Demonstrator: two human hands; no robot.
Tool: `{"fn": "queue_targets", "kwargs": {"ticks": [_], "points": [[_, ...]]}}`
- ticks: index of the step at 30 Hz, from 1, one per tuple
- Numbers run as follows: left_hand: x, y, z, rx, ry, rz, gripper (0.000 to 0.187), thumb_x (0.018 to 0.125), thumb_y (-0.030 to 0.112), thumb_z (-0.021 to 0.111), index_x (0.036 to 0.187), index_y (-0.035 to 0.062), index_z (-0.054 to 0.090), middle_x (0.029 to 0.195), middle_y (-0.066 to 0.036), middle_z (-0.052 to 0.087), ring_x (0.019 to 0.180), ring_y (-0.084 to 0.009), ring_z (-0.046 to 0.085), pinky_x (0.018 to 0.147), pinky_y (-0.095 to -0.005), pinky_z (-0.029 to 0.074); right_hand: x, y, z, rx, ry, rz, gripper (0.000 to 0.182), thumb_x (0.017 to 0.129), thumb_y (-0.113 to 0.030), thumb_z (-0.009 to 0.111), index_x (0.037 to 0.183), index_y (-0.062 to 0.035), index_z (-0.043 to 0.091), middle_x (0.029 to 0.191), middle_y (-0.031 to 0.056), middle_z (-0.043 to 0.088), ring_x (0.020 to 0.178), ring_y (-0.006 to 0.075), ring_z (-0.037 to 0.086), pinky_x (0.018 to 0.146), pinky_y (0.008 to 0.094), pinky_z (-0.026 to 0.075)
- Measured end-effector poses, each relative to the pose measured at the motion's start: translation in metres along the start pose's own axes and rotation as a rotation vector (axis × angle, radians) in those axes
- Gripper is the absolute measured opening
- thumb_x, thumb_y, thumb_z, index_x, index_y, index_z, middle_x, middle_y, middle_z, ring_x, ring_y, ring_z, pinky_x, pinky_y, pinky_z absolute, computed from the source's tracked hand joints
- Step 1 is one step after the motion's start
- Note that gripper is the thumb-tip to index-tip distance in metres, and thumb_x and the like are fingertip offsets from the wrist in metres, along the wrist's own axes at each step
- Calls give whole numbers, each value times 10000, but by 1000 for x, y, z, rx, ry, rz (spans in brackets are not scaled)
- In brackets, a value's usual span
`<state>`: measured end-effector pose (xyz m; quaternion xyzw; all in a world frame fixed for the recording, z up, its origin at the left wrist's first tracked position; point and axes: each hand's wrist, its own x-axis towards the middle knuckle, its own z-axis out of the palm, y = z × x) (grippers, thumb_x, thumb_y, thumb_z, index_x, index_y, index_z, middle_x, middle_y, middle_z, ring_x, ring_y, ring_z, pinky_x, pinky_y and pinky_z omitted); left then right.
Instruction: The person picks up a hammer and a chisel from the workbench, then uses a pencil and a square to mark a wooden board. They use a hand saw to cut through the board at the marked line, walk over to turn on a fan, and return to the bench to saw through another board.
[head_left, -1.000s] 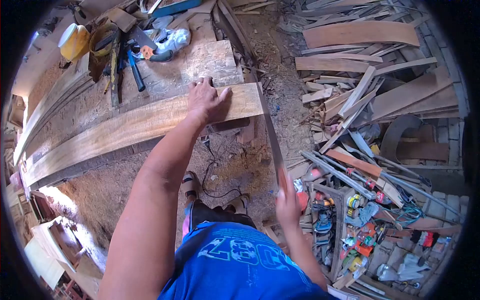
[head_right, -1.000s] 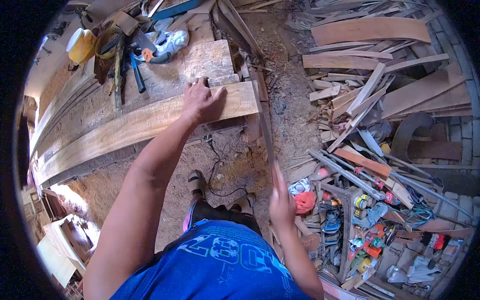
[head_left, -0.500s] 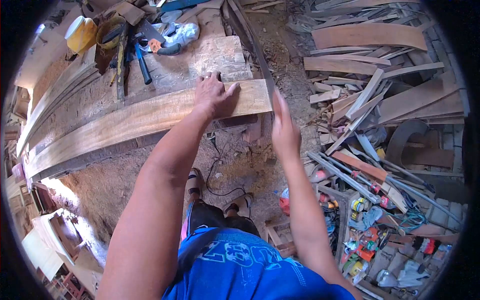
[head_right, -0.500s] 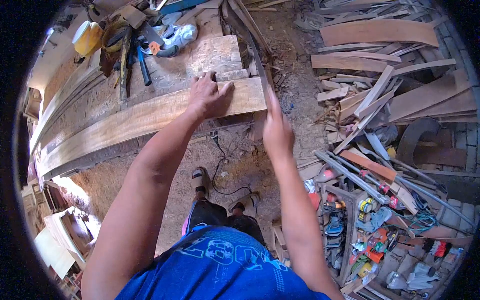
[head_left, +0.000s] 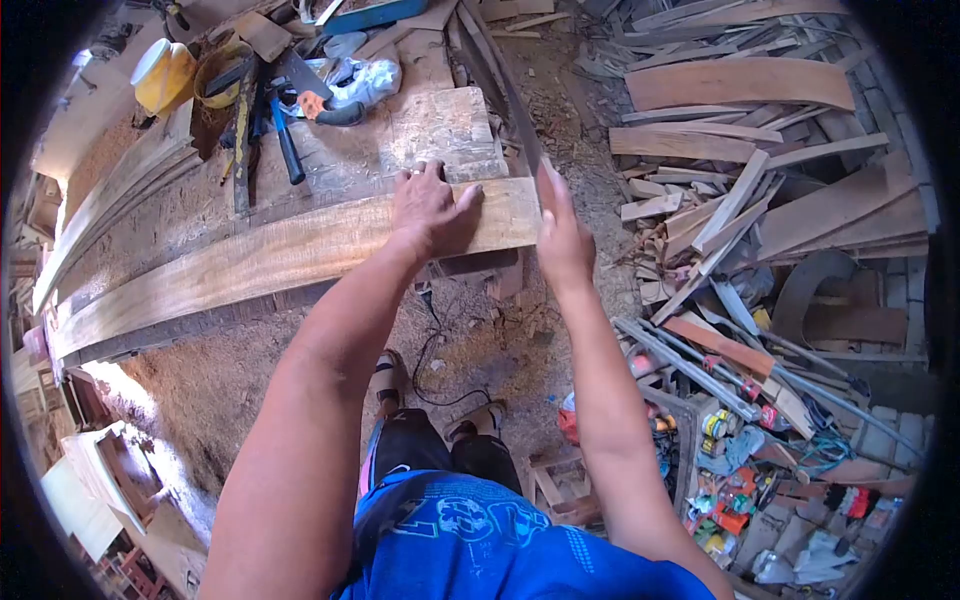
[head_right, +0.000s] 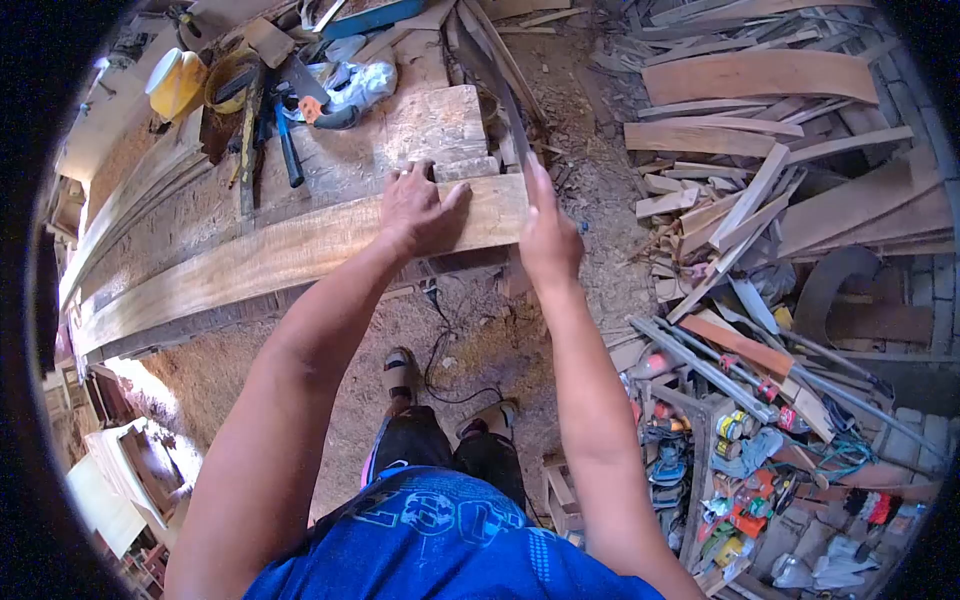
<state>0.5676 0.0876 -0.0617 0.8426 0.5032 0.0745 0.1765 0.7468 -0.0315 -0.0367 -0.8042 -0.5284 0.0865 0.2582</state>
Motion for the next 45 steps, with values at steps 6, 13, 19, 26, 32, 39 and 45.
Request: {"fn": "queue_targets", "kwargs": {"ticks": [6, 13, 19, 26, 32, 39, 45], "points": [[1, 0, 0, -27, -50, -4, 704, 970, 566, 494, 1156, -87, 682, 1350, -239, 562, 1287, -336, 499, 1110, -425, 304, -158, 21, -52, 80, -11, -4, 628, 989, -51, 518, 1573, -224, 364, 1303, 247, 641, 1109, 466, 643, 880, 528, 525], [3, -1, -3, 6, -51, 14, 704, 986, 572, 465, 1029, -73, 745, 1322, -228, 570, 1252, -328, 524, 1069, -430, 318, -249, 9, -109, 175, -78, -23, 582, 988, 52, 484, 1545, -87, 391, 1526, 190, 509, 1340, 386, 557, 1055, 430, 485], [-1, -14, 25, 55, 3, 44, 727, 982, 655, 432, 903, 35, 802, 1251, -150, 596, 1151, -281, 570, 1001, -444, 342, -4, 4, 7, 0, 55, -47, 584, 1014, -138, 522, 1548, -326, 376, 915, 210, 714, 830, 458, 694, 693, 558, 525], [1, -5, 2, -48, -8, 0, 683, 982, 557, 470, 1065, -66, 738, 1325, -213, 575, 1277, -318, 499, 1092, -423, 319, -177, 0, -87, 4, -134, 80, 616, 1005, -56, 488, 1585, -204, 344, 1397, 247, 590, 1155, 460, 636, 886, 502, 531], [7, -12, 12, -19, -28, 31, 706, 984, 608, 471, 975, -23, 786, 1313, -162, 595, 1261, -313, 513, 1078, -420, 326, -222, -16, -147, 37, -232, 118, 569, 996, 27, 466, 1549, -78, 379, 1504, 193, 530, 1351, 343, 559, 1074, 372, 478], [11, -20, 27, 49, 94, 42, 709, 970, 671, 440, 947, 66, 810, 1224, -124, 612, 1188, -267, 575, 1016, -455, 323, 58, -19, -7, -173, -193, 34, 589, 1012, -158, 522, 1542, -355, 355, 1068, 270, 705, 934, 488, 685, 751, 554, 525], [11, -19, 32, 16, 135, 55, 707, 967, 672, 452, 895, 70, 815, 1214, -126, 620, 1176, -276, 563, 1006, -460, 329, -118, -8, -89, 40, -125, 31, 557, 1028, -116, 493, 1552, -261, 374, 1288, 255, 651, 1141, 495, 621, 898, 545, 504]]}}
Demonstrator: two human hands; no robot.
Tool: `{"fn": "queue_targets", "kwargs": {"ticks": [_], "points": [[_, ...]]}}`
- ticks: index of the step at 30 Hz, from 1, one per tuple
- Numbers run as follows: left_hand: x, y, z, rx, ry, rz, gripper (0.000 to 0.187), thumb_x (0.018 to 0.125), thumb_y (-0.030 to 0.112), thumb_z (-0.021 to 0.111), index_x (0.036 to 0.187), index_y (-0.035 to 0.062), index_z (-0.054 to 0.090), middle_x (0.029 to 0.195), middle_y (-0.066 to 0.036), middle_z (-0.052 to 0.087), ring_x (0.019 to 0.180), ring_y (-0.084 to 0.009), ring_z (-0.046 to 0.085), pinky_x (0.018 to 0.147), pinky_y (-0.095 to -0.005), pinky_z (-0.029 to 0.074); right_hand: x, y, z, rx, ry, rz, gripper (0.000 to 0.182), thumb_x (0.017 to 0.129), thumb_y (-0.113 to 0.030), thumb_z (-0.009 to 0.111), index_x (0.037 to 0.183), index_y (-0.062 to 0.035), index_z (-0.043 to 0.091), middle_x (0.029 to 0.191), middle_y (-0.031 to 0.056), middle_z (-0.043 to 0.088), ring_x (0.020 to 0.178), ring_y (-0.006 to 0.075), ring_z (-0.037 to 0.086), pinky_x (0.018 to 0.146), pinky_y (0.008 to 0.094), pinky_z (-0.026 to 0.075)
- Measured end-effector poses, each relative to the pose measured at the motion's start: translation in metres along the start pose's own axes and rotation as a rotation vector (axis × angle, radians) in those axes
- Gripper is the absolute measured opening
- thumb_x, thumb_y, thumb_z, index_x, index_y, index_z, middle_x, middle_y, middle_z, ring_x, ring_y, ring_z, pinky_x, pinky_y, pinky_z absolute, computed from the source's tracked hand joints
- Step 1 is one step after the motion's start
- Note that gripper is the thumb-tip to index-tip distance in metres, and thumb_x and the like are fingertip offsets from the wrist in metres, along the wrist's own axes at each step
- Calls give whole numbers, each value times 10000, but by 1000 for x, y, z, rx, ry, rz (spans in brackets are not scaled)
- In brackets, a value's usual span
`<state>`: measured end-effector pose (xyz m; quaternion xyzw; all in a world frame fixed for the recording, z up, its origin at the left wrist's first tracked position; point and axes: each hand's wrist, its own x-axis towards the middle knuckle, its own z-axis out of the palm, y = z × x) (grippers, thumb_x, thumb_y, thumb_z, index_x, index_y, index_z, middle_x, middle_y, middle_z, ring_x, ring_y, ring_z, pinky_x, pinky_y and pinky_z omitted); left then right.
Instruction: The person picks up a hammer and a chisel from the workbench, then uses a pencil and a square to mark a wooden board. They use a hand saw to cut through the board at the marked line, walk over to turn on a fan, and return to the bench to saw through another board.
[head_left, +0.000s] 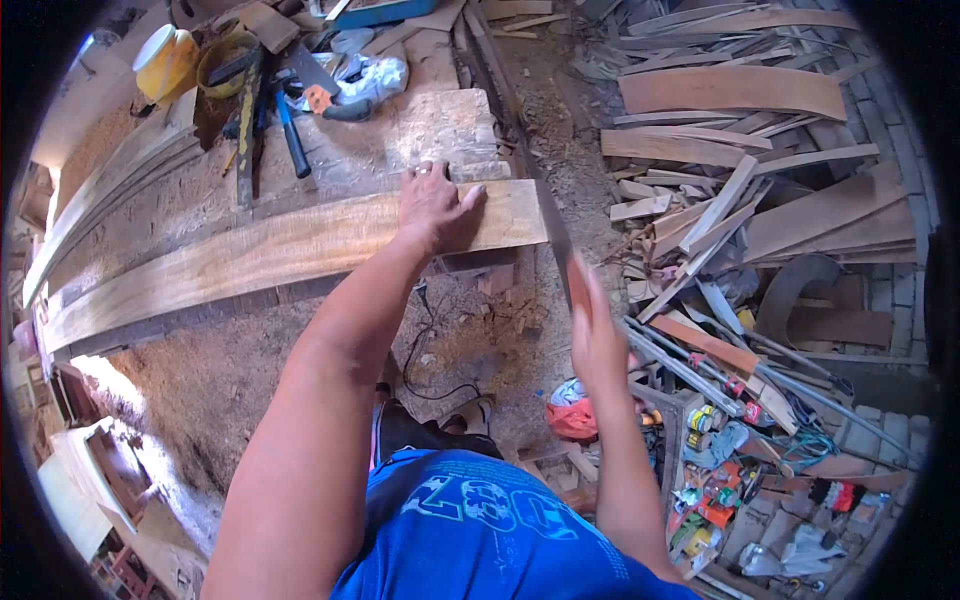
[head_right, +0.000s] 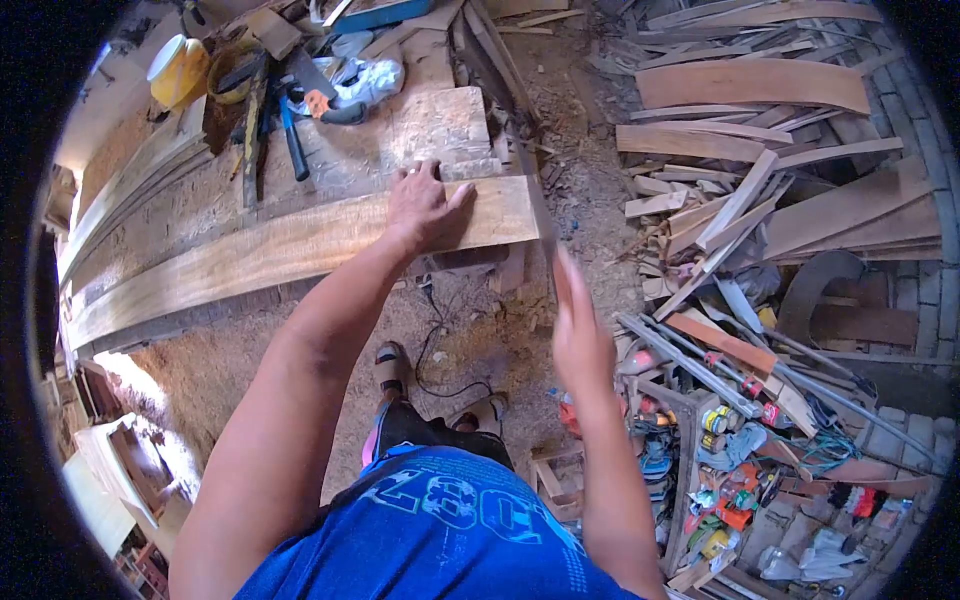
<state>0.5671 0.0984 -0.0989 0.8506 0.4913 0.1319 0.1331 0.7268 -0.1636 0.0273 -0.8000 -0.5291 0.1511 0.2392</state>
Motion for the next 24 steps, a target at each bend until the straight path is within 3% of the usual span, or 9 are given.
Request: {"fn": "queue_targets", "kwargs": {"ticks": [2, 4, 8, 9, 12, 14, 18, 19, 24], "points": [[-1, 1, -1, 22, 35, 6, 701, 961, 669, 464, 865, 70, 815, 1213, -143, 618, 1146, -282, 584, 1004, -464, 329, -69, -35, -57, -56, -173, 223, 590, 1016, -72, 472, 1577, -220, 360, 1422, 192, 598, 1270, 422, 589, 969, 467, 502], [1, 1, -4, 9, -2, -3, 688, 963, 655, 468, 873, 69, 816, 1220, -155, 613, 1151, -285, 586, 1003, -471, 333, -107, -49, -90, -83, -125, 136, 567, 1026, -80, 460, 1572, -202, 371, 1425, 182, 600, 1272, 417, 588, 981, 456, 498], [2, 5, -12, 7, -74, 16, 679, 979, 626, 441, 910, 63, 813, 1248, -158, 597, 1197, -284, 547, 1022, -470, 330, -1, -21, -21, -74, -113, 157, 560, 1025, -80, 481, 1551, -253, 396, 1330, 227, 637, 1126, 449, 649, 889, 508, 526], [2, 10, -22, -16, -133, -20, 705, 982, 616, 440, 979, 0, 783, 1298, -184, 581, 1239, -306, 526, 1068, -454, 311, 50, -15, 15, -25, 33, -12, 562, 1027, -98, 478, 1546, -298, 398, 1227, 251, 673, 1080, 461, 664, 869, 521, 529], [2, 16, -40, -34, -224, -31, 737, 993, 588, 421, 1095, -72, 734, 1326, -232, 564, 1288, -328, 499, 1125, -431, 283, 164, -18, 45, -170, -110, 164, 619, 981, -164, 518, 1548, -355, 357, 1101, 265, 702, 1054, 475, 668, 892, 565, 523], [-3, 12, -31, -68, -102, -23, 747, 996, 593, 413, 1093, -73, 736, 1318, -236, 566, 1283, -320, 505, 1132, -427, 275, 171, -20, 44, -188, -149, 179, 637, 969, -155, 516, 1548, -366, 352, 1116, 255, 706, 1059, 464, 672, 916, 565, 519], [1, 13, -36, -72, -252, -69, 731, 977, 590, 438, 1111, -67, 731, 1321, -239, 567, 1274, -323, 517, 1132, -429, 272, 170, -21, 47, -159, -125, 182, 628, 959, -128, 490, 1535, -356, 383, 1159, 248, 705, 1087, 453, 669, 955, 536, 515], [1, 3, -3, 46, -50, -2, 699, 976, 653, 421, 913, 79, 816, 1213, -141, 595, 1155, -277, 585, 1039, -485, 320, 177, -19, 47, -181, -123, 148, 628, 962, -133, 493, 1538, -358, 378, 1155, 250, 706, 1088, 455, 668, 955, 536, 516], [-5, 3, -5, 45, 14, 12, 722, 970, 679, 416, 921, 80, 817, 1199, -139, 612, 1187, -278, 558, 1050, -490, 324, 131, -16, 36, -148, -98, 122, 605, 1001, -160, 498, 1547, -367, 342, 1112, 263, 707, 1005, 485, 676, 862, 559, 528]]}}
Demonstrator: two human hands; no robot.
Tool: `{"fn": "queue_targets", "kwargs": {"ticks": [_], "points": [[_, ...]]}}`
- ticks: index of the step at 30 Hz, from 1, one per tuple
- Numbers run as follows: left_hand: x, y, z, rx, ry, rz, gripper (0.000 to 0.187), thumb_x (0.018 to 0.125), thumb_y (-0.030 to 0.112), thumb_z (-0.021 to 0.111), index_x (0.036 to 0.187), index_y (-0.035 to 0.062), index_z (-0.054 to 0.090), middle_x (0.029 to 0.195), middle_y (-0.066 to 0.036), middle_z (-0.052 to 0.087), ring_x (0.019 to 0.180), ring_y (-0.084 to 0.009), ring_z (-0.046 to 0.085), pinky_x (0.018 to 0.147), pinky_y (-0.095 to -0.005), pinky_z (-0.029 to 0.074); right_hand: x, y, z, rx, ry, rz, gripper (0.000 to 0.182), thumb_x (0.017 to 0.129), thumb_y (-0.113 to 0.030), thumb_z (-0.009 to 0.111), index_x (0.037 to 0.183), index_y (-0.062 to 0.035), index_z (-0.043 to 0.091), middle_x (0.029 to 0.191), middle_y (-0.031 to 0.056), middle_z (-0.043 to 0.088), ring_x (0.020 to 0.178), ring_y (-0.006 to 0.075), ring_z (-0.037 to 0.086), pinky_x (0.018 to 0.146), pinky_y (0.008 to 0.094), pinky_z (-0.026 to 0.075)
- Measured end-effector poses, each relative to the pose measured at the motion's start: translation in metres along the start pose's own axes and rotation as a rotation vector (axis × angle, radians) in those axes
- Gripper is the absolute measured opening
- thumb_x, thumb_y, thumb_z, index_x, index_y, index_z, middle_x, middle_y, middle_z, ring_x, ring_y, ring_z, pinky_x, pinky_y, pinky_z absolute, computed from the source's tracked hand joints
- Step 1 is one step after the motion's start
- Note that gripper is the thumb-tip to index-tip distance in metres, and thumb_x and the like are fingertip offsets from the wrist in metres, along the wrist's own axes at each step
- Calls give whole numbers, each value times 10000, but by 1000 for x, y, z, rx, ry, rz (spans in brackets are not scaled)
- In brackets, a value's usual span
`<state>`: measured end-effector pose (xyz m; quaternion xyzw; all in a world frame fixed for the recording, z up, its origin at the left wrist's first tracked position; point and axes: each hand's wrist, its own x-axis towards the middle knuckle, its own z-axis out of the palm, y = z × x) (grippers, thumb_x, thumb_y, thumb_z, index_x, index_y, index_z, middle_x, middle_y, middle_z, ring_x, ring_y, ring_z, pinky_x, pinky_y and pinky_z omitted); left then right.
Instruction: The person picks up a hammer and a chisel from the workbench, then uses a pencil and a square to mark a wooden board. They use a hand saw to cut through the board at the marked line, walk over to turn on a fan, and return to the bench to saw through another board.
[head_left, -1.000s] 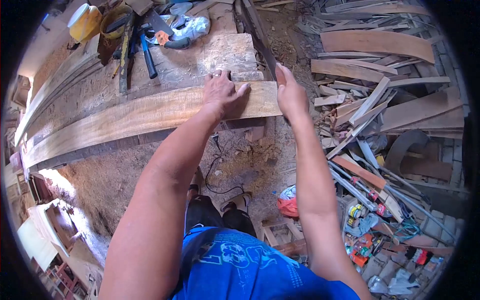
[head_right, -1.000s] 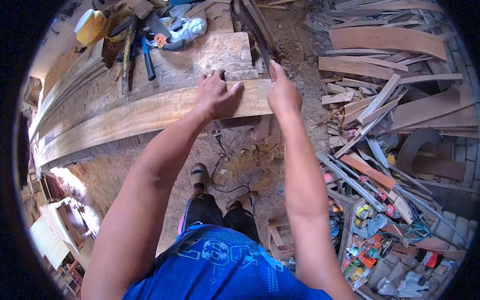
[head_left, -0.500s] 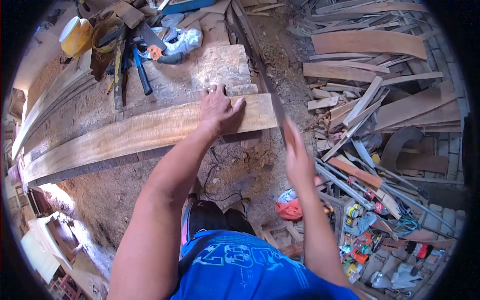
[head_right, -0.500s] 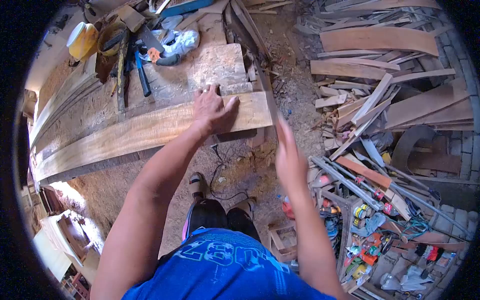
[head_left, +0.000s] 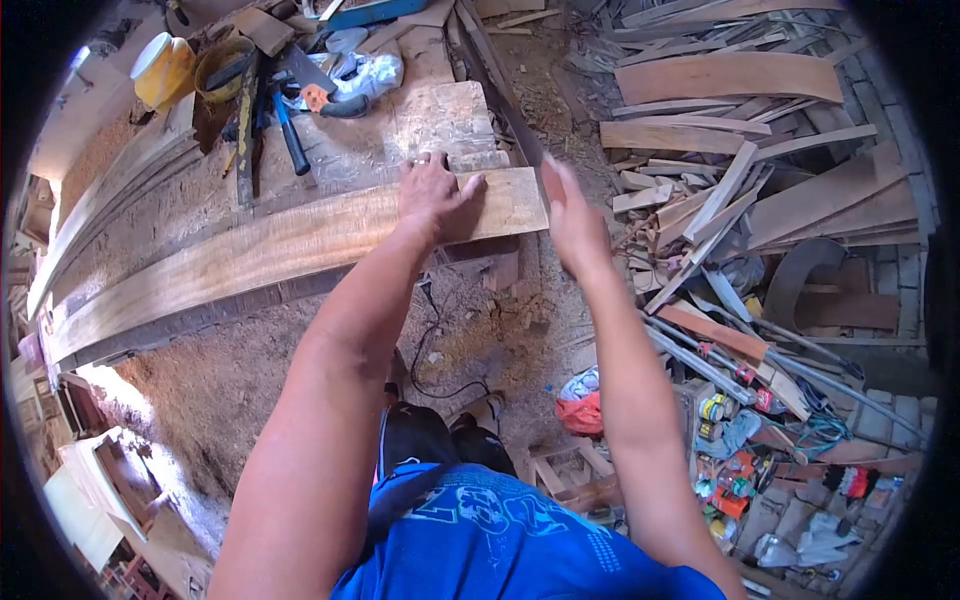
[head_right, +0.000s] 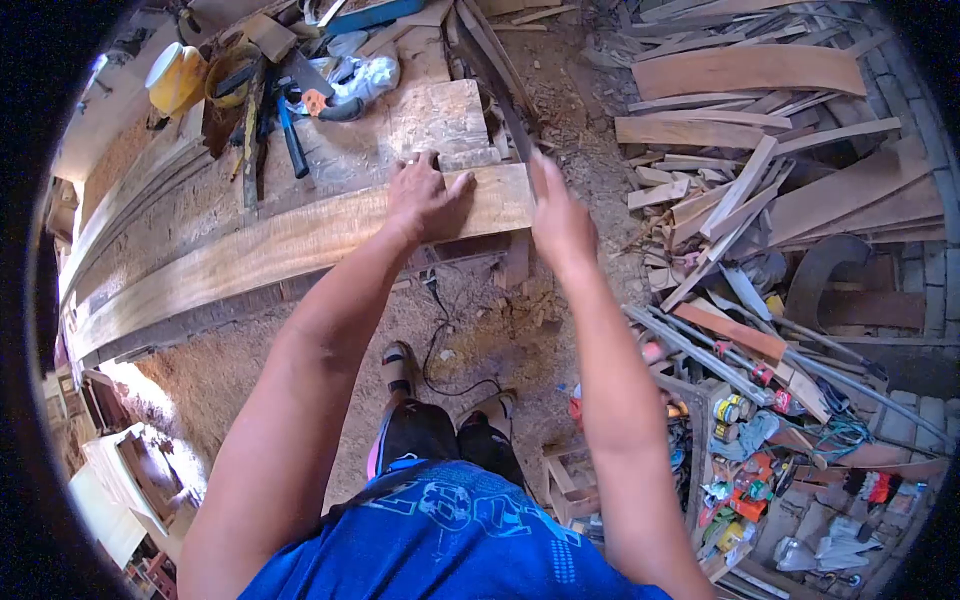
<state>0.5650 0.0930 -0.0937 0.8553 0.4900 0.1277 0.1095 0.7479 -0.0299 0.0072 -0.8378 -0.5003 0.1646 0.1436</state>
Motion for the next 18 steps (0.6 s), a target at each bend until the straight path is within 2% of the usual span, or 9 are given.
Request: {"fn": "queue_targets", "kwargs": {"ticks": [2, 5, 6, 8, 10, 12, 13, 15, 18], "points": [[4, -2, 3, 17, -36, 10, 739, 970, 689, 405, 927, 76, 816, 1218, -139, 610, 1184, -275, 561, 1045, -490, 327, -77, 20, -14, -16, 66, -59, 581, 1028, -170, 499, 1550, -356, 323, 1052, 264, 713, 922, 518, 675, 783, 586, 519], [1, 7, -18, -34, -133, -33, 696, 979, 585, 430, 976, -14, 785, 1305, -193, 583, 1260, -292, 525, 1107, -450, 291, -214, 37, -58, 89, 6, 27, 563, 1000, -47, 508, 1542, -164, 414, 1396, 243, 598, 1216, 437, 621, 948, 475, 522], [3, 5, -13, -34, -135, -44, 696, 979, 585, 430, 976, -14, 785, 1305, -193, 583, 1260, -292, 525, 1107, -450, 291, -250, 36, -75, 101, 4, 26, 564, 991, -24, 508, 1537, -134, 417, 1393, 230, 607, 1222, 425, 624, 961, 466, 522], [5, 0, 2, 20, -84, -4, 709, 987, 667, 392, 916, 105, 820, 1228, -116, 599, 1184, -251, 568, 1026, -483, 323, -268, 33, -90, 121, -12, 18, 565, 983, -1, 507, 1532, -104, 421, 1390, 218, 615, 1228, 413, 627, 973, 457, 523], [7, -4, 8, 22, -77, 4, 689, 988, 654, 401, 915, 113, 820, 1211, -112, 600, 1193, -258, 557, 1021, -486, 314, -261, 34, -88, 111, -25, 28, 575, 971, 22, 506, 1529, -80, 417, 1408, 204, 608, 1255, 392, 620, 993, 441, 520], [8, -2, -3, 3, -123, 8, 681, 986, 653, 409, 917, 115, 820, 1207, -120, 597, 1210, -259, 543, 1025, -482, 310, -177, 31, -44, 117, 74, -115, 606, 976, 10, 507, 1550, -147, 391, 1370, 214, 628, 1216, 400, 640, 964, 463, 532], [8, 0, -13, -65, -174, -15, 735, 986, 652, 431, 971, 11, 790, 1246, -148, 597, 1225, -264, 523, 1103, -454, 284, -129, 34, -16, 112, 143, -195, 629, 976, 4, 513, 1561, -180, 373, 1333, 220, 648, 1172, 412, 662, 932, 485, 540], [7, -2, -10, -59, -163, -31, 732, 986, 646, 430, 1003, 4, 782, 1252, -158, 595, 1239, -273, 517, 1108, -451, 283, -35, 25, 22, 136, 141, -137, 636, 1003, -110, 508, 1563, -357, 335, 1090, 259, 705, 962, 489, 685, 789, 562, 512], [2, 8, -15, -60, -120, -62, 736, 986, 624, 424, 1080, -26, 757, 1294, -191, 585, 1283, -300, 497, 1120, -440, 281, 51, 0, 25, -18, 94, -96, 619, 1009, -141, 504, 1549, -388, 328, 1033, 269, 707, 915, 495, 682, 775, 557, 521]]}}
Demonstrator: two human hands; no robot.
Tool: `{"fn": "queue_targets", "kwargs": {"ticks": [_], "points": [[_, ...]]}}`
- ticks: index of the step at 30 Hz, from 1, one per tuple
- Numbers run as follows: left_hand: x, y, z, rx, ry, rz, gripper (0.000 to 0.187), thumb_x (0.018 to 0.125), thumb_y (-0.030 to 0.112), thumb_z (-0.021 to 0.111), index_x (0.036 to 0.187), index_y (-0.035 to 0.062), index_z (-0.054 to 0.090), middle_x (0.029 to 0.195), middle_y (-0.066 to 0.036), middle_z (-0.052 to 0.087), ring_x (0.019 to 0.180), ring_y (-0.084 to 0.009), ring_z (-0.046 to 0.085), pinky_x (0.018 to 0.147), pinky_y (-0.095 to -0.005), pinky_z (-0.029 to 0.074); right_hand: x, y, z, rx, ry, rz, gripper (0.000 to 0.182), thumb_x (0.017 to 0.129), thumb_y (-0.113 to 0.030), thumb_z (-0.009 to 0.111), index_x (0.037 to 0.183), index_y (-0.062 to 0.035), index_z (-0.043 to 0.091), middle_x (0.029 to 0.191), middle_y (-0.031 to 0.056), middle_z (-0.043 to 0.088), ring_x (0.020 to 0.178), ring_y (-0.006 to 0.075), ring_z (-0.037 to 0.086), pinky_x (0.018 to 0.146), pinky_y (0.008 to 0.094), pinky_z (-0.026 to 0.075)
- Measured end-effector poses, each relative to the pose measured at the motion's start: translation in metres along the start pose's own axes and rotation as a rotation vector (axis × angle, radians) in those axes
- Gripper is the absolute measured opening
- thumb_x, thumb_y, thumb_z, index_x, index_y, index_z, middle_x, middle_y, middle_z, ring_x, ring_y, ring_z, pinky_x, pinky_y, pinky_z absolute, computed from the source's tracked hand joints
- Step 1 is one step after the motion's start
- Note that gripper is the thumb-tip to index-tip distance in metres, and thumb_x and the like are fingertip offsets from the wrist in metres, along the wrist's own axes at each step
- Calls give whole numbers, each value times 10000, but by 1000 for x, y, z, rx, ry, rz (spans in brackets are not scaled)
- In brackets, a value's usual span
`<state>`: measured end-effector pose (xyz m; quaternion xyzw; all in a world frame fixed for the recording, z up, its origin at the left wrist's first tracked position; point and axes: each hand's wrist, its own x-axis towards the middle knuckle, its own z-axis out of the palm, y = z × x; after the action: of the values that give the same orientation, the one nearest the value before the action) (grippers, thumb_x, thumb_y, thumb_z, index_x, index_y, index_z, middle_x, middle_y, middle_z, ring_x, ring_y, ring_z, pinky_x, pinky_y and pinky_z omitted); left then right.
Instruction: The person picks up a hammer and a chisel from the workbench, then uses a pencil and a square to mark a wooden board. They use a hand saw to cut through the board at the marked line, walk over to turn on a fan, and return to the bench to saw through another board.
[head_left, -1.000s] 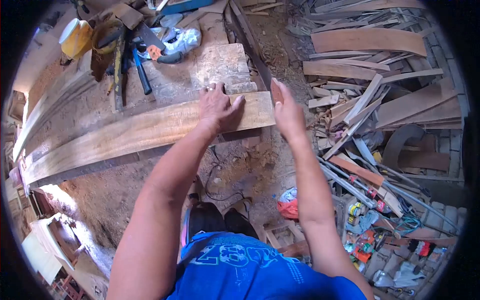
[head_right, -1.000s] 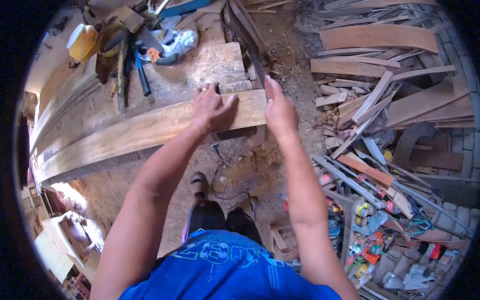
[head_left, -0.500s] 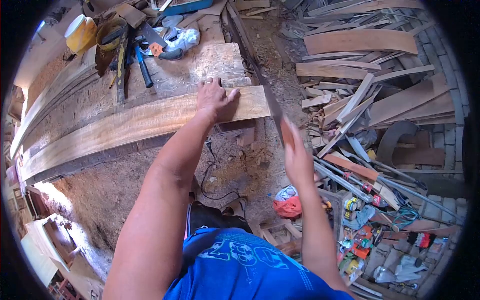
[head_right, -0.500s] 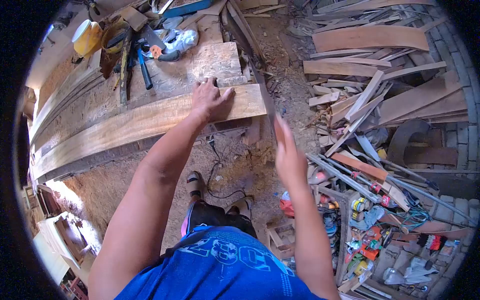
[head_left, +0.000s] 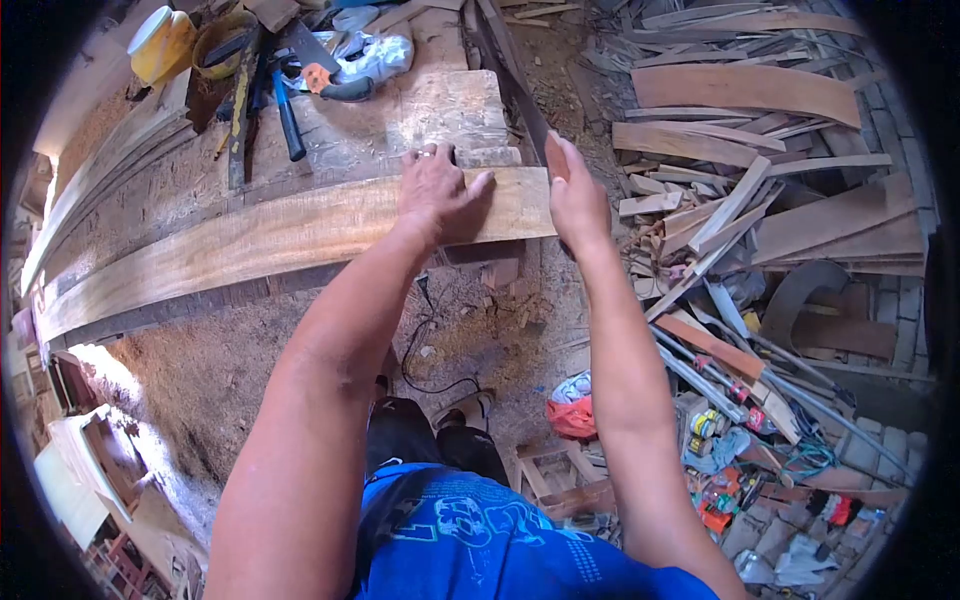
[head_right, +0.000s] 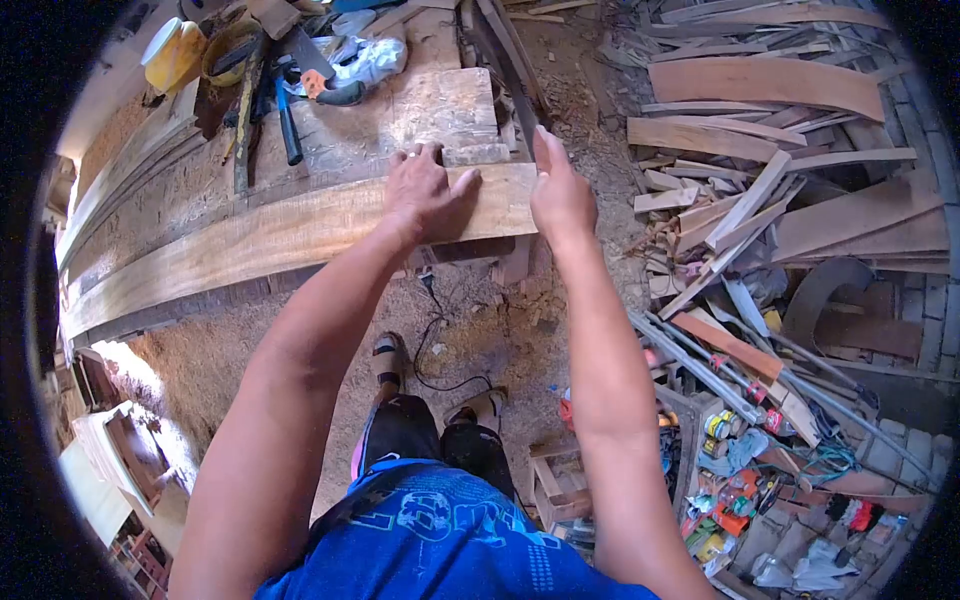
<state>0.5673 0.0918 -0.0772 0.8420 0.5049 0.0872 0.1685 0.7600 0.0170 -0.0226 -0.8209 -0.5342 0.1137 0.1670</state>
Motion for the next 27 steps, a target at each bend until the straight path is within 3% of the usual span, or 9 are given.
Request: {"fn": "queue_targets", "kwargs": {"ticks": [5, 10, 13, 14, 16, 21, 25, 26, 27], "points": [[2, -9, 7, 23, 9, 46, 726, 980, 649, 430, 989, 14, 783, 1267, -162, 598, 1208, -280, 562, 1079, -462, 301, -139, 25, -33, 126, 42, -8, 587, 1022, -144, 512, 1552, -340, 353, 1191, 249, 692, 1093, 491, 649, 870, 534, 526], [7, -9, 18, 78, 71, 47, 718, 971, 673, 445, 880, 63, 812, 1198, -135, 606, 1198, -278, 550, 1049, -482, 317, -322, 20, -114, 216, -131, 212, 556, 990, 66, 452, 1534, -32, 398, 1496, 194, 545, 1379, 319, 541, 1130, 391, 428], [6, -8, 20, 63, 165, 65, 712, 974, 661, 447, 892, 53, 809, 1202, -149, 603, 1202, -293, 543, 1054, -486, 318, -269, 20, -92, 367, -71, 21, 533, 998, 45, 444, 1526, 2, 392, 1504, 185, 540, 1378, 321, 542, 1147, 394, 413], [7, -9, 19, 70, 159, 63, 712, 974, 661, 447, 892, 53, 809, 1202, -149, 603, 1202, -293, 543, 1054, -486, 318, -219, 22, -71, 278, -81, 23, 602, 993, 8, 495, 1566, -124, 368, 1509, 230, 504, 1335, 366, 560, 1072, 425, 464], [5, -5, 11, 66, 105, 65, 676, 966, 629, 482, 960, 28, 793, 1217, -172, 596, 1204, -306, 538, 1066, -479, 323, -127, 31, -7, 193, 147, -77, 594, 993, -75, 517, 1547, -236, 380, 1180, 251, 692, 1018, 443, 689, 811, 539, 545], [-8, 15, -17, -20, 6, 2, 659, 943, 593, 533, 1048, -23, 741, 1190, -216, 610, 1192, -340, 550, 1080, -460, 338, -75, 20, -6, 109, -71, 134, 667, 963, -107, 516, 1567, -315, 323, 939, 262, 708, 870, 445, 706, 739, 572, 554], [6, -20, 19, -55, -23, -42, 688, 973, 571, 505, 1245, -55, 599, 1022, -215, 711, 1018, -358, 671, 998, -484, 451, -73, 22, 6, 498, -164, 297, 545, 1062, -388, 354, 1571, -194, 348, 1031, 347, 677, 1107, 457, 656, 966, 537, 509], [2, -8, 18, -103, -53, 211, 688, 973, 571, 505, 1245, -55, 599, 1022, -215, 711, 1018, -358, 671, 998, -484, 451, -89, 9, -31, 385, -158, 525, 616, 1013, -247, 465, 1602, -185, 299, 1139, 319, 652, 1096, 452, 655, 934, 542, 525], [-9, 3, 14, 13, 183, -35, 750, 909, 615, 599, 1340, 3, 547, 1005, -205, 720, 963, -341, 695, 855, -451, 540, -105, 9, -27, 166, -87, 219, 724, 967, -156, 522, 1631, -232, 242, 1346, 328, 533, 1127, 480, 634, 1005, 558, 495]]}}
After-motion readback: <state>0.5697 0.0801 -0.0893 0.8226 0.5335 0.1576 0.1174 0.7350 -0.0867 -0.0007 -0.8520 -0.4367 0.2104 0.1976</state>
